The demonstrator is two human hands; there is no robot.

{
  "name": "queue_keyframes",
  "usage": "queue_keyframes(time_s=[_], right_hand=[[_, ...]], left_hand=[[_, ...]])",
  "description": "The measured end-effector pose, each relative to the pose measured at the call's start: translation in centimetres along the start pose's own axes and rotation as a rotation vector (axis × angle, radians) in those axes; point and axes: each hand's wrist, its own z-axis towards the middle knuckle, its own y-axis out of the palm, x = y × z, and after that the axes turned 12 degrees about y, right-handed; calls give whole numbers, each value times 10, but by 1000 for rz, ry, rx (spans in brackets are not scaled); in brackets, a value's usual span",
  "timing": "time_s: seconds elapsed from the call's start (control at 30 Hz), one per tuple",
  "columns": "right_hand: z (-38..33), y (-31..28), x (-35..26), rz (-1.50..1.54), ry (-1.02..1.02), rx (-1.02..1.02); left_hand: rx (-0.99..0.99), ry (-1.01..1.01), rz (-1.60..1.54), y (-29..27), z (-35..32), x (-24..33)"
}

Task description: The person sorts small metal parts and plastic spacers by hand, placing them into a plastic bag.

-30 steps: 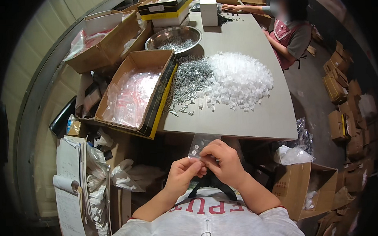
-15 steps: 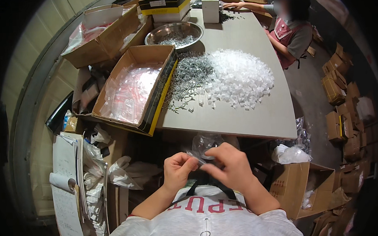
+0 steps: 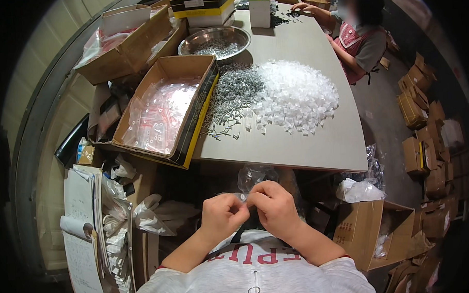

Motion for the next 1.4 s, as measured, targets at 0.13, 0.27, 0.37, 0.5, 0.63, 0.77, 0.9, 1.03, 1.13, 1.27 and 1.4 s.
queue_keyframes(time_s=[0.13, 0.27, 0.37, 0.5, 0.63, 0.77, 0.9, 1.03, 1.13, 1.27, 1.4], right_hand=[[1, 1, -8, -149, -57, -33], [2, -9, -3, -93, -280, -173], [3, -12, 2, 8, -101, -440], [24, -16, -9, 25, -332, -331], [24, -21, -8, -135, -301, -422], [35, -20, -3, -131, -302, -431], [46, -10, 9, -311, -194, -328], [55, 14, 4, -74, -263, -627], [81, 15, 12, 115, -109, -541], [117, 40, 44, -94, 180, 27], [139, 66, 63, -283, 81, 129]], left_hand=[[-58, -506, -448, -15, 2, -12], [-8, -673, -903, -23, 5, -23], [151, -570, -897, -9, 1, -25], [107, -651, -904, -7, -16, -46], [259, -704, -1037, -22, -13, -60], [308, -842, -955, -20, -27, -97], [108, -110, -18, -31, 2, -57], [-153, -111, 18, -12, -8, -41], [-74, -500, -160, -12, -17, -55], [-168, -651, -251, 12, -43, -95], [-468, -625, -387, 72, -65, -130]])
